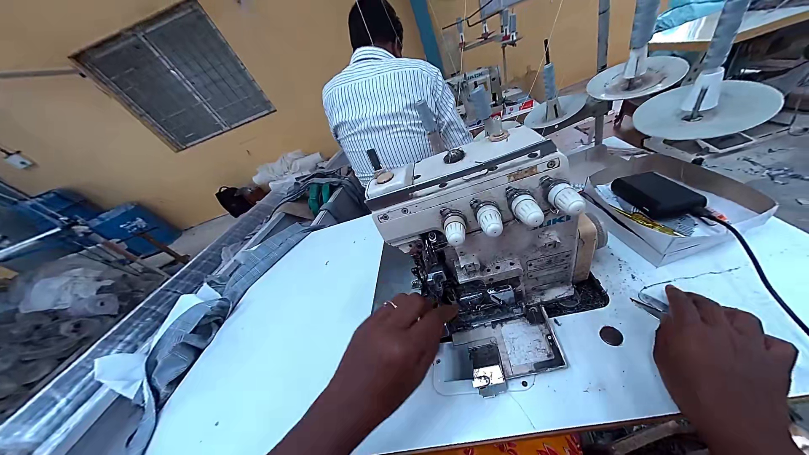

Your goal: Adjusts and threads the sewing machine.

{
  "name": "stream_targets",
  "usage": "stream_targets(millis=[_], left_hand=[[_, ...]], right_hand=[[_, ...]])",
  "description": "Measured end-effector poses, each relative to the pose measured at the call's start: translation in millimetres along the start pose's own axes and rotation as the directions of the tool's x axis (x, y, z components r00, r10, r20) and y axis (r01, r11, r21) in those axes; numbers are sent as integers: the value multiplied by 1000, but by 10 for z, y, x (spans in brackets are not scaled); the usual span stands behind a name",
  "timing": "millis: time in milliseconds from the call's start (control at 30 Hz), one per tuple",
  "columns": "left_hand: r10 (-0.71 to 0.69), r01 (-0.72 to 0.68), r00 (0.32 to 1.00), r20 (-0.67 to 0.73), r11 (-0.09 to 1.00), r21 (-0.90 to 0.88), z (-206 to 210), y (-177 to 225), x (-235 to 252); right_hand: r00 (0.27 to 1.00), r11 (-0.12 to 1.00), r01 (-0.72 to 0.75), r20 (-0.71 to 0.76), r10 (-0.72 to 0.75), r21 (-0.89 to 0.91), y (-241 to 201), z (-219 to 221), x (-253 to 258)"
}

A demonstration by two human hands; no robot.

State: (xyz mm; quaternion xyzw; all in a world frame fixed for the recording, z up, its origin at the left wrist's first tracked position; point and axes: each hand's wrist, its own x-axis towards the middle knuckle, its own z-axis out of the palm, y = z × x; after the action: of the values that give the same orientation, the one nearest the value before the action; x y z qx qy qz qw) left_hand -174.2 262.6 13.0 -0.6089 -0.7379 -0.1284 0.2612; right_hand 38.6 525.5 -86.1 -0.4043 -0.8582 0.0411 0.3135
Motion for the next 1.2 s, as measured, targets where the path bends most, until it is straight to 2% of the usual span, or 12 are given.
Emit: stream_targets(millis=[100,200,333,433,533,600,667,733,800,933,1033,1200], left_hand=[[36,-42,998,57,992,121,60,120,105],[68,-113,984,168,954,277,124,195,142],[94,-199,973,212,807,555,283,286,97],[105,-238,964,244,750,617,395,284,56],[183,-267,960,211,826,497,438,223,0],[224,-262,964,141,880,396,407,163,-56],[214,-225,974,69,930,290,303,120,-116],[191,-190,982,10,968,165,175,71,-183],[185,-183,983,-9,975,125,74,34,-227],[230,-233,973,37,959,162,89,71,-217],[226,-226,974,7,972,55,45,32,-218],[119,-122,986,-115,992,-15,-102,-174,-325]], right_hand=[[1000,1000,7,-12,-7,-11,1,62,-2],[1000,998,-8,-20,9,66,13,76,-21],[999,990,-11,-37,17,138,31,88,-31],[995,980,24,-99,-4,195,32,110,-70],[957,959,112,-287,-35,259,-16,94,-141],[939,922,160,-341,-33,352,-64,7,-201],[966,868,152,-256,-31,472,-178,-133,-273],[997,795,74,-46,-58,602,-354,-249,-335],[987,735,7,114,-115,678,-564,-268,-347],[972,714,97,86,-217,694,-996,-84,-264],[939,694,81,180,-295,716,-1268,-31,-194],[965,651,-26,188,-182,759,-1605,62,-212]])
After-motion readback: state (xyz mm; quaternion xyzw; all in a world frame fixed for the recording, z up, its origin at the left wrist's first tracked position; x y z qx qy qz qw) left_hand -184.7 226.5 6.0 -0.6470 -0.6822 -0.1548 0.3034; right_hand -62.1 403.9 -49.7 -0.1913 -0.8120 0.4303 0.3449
